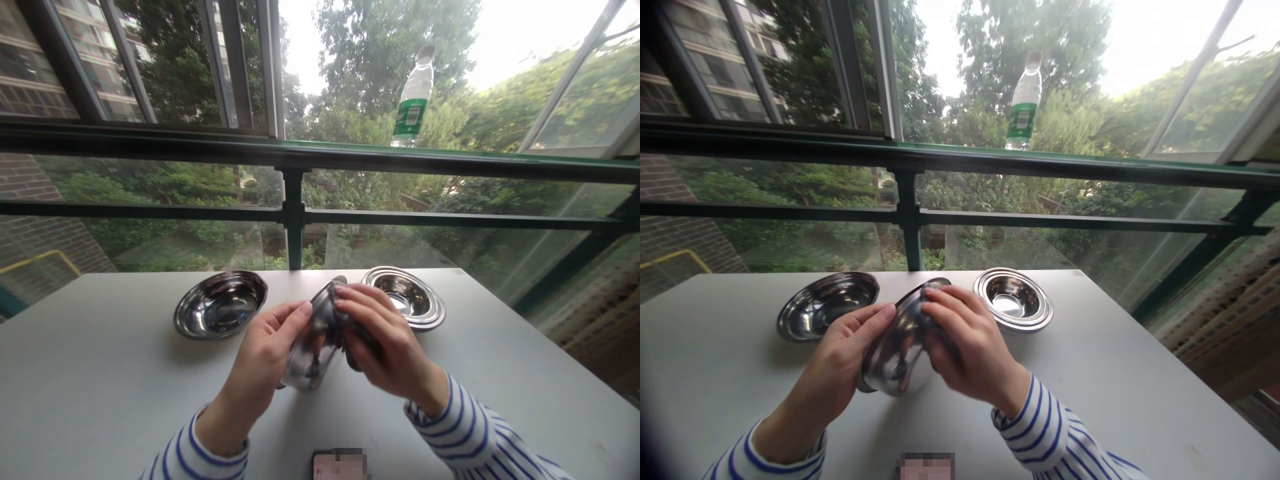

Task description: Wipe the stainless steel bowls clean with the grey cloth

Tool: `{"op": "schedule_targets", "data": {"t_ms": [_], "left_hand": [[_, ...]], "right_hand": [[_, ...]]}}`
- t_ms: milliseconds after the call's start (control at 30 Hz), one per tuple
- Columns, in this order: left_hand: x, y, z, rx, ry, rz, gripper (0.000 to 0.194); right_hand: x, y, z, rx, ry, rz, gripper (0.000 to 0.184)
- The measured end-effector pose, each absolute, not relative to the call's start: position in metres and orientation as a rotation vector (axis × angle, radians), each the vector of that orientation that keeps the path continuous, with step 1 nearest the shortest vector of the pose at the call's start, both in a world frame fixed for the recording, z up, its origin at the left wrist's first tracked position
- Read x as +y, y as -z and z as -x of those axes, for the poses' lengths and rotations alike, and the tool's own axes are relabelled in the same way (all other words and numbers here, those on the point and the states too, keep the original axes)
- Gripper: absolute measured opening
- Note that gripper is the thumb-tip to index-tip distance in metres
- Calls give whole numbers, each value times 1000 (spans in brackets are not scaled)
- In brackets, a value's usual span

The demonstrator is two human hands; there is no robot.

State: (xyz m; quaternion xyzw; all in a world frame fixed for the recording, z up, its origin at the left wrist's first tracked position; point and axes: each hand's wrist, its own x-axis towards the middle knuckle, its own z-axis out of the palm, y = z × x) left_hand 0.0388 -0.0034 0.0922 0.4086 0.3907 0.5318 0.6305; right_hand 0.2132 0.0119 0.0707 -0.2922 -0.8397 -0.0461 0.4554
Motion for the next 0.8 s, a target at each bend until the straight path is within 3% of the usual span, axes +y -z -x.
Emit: {"op": "schedule_targets", "data": {"t_ms": [267,567,800], "left_hand": [[2,-87,-36,806,-1308,-808,13],[1,-89,-41,792,-1330,-750,11],[2,-87,-39,752,-1315,-726,12]], "right_hand": [[-3,-61,-196,-2307,600,455,31],[14,-67,-213,-2059,318,747,43],[-1,-60,-195,-2294,612,476,31]]}}
